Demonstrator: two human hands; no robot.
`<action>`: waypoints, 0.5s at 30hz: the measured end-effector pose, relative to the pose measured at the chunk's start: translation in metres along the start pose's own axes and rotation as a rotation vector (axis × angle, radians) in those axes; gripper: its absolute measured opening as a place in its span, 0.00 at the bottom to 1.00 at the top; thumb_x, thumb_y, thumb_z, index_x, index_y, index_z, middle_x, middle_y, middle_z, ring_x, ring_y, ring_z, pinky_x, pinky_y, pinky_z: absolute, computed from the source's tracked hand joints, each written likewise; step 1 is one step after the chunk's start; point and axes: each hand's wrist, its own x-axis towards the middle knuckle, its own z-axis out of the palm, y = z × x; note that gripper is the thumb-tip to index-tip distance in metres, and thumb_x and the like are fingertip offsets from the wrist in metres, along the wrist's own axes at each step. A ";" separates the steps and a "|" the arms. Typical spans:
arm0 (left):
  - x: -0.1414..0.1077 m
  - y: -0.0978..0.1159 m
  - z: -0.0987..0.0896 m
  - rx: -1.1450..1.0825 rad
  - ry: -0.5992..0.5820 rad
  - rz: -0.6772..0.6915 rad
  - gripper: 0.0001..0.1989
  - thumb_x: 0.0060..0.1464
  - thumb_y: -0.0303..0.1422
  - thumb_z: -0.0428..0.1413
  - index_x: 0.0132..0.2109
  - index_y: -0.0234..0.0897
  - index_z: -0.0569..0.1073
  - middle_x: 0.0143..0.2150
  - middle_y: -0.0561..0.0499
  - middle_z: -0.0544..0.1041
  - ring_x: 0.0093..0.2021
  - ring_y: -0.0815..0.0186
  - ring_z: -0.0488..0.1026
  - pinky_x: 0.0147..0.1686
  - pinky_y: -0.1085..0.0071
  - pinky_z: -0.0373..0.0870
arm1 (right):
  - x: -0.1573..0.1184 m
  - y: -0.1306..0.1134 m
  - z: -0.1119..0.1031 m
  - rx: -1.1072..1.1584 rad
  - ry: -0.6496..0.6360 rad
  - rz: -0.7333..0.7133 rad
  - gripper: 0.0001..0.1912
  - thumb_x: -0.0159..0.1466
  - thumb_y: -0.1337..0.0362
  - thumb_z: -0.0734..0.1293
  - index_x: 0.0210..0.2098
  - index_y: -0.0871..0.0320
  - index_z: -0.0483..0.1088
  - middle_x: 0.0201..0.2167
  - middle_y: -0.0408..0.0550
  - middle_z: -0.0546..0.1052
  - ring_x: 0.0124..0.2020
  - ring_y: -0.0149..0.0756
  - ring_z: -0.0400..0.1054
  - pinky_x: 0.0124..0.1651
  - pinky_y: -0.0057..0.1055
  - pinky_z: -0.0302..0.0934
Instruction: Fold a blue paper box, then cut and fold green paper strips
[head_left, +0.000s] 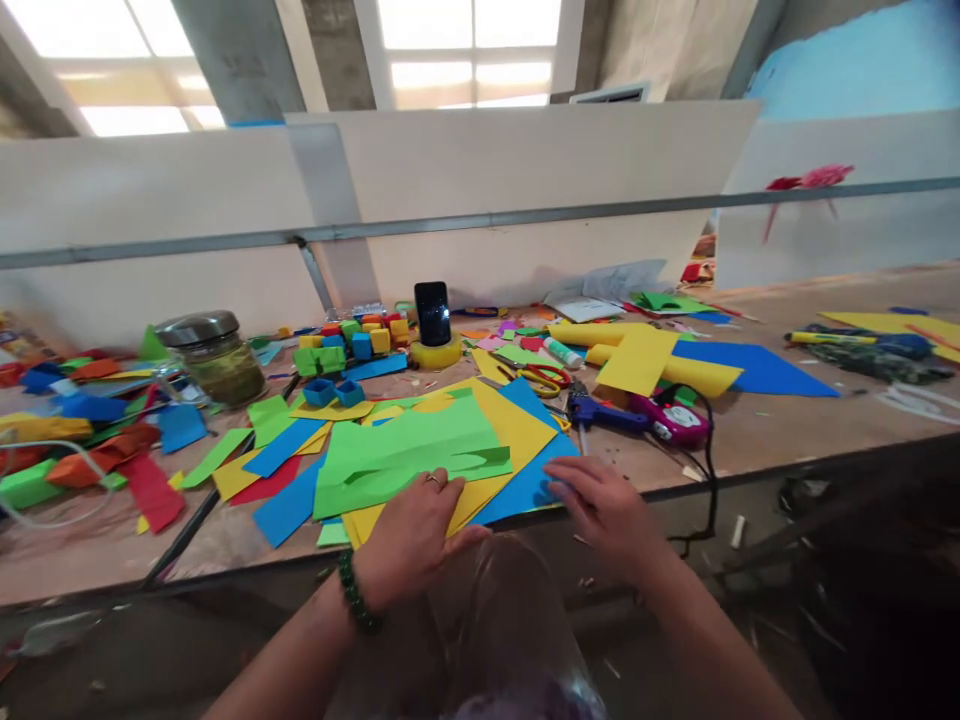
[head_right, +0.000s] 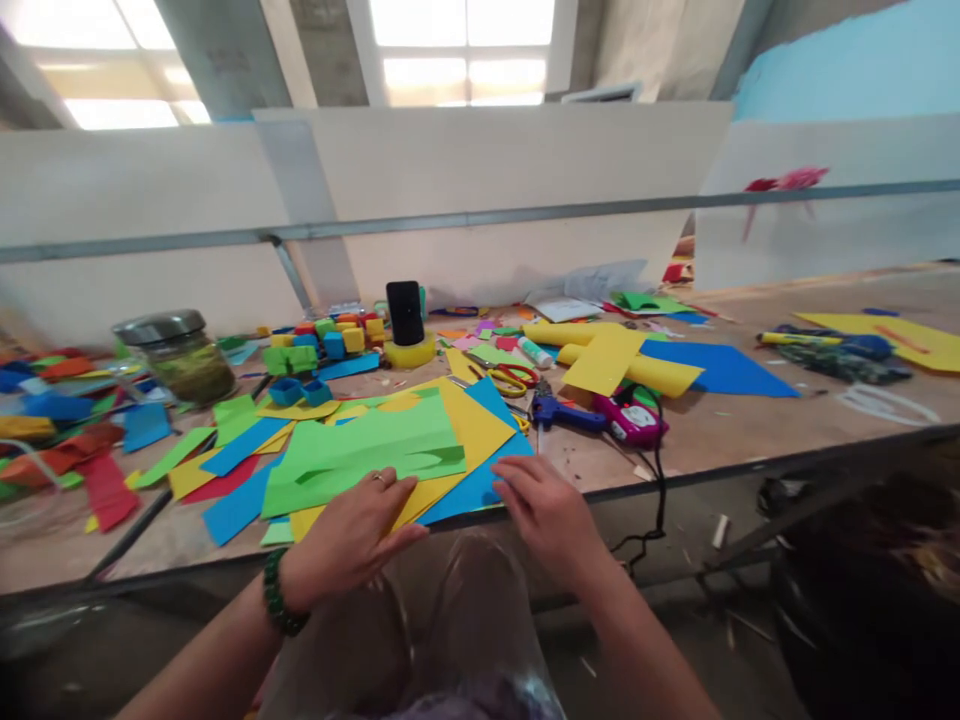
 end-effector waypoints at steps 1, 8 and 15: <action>0.001 -0.001 0.000 -0.032 -0.007 -0.004 0.31 0.62 0.54 0.37 0.53 0.35 0.68 0.46 0.41 0.70 0.46 0.56 0.68 0.45 0.61 0.66 | 0.000 0.010 -0.009 -0.039 0.036 0.047 0.13 0.68 0.61 0.60 0.45 0.55 0.74 0.44 0.51 0.78 0.46 0.39 0.71 0.49 0.36 0.67; 0.001 -0.009 -0.003 -0.054 0.104 0.038 0.21 0.66 0.38 0.39 0.45 0.39 0.76 0.42 0.42 0.72 0.45 0.58 0.68 0.46 0.61 0.66 | 0.020 0.054 -0.037 -0.252 -0.035 0.289 0.16 0.65 0.62 0.58 0.43 0.56 0.76 0.41 0.52 0.79 0.38 0.41 0.74 0.38 0.35 0.67; -0.008 -0.012 0.012 -0.075 0.129 0.015 0.20 0.64 0.36 0.43 0.57 0.39 0.71 0.56 0.38 0.70 0.58 0.53 0.67 0.53 0.55 0.68 | 0.052 0.055 -0.028 -0.423 -0.306 0.297 0.17 0.64 0.67 0.59 0.48 0.56 0.74 0.49 0.55 0.76 0.50 0.47 0.68 0.46 0.39 0.64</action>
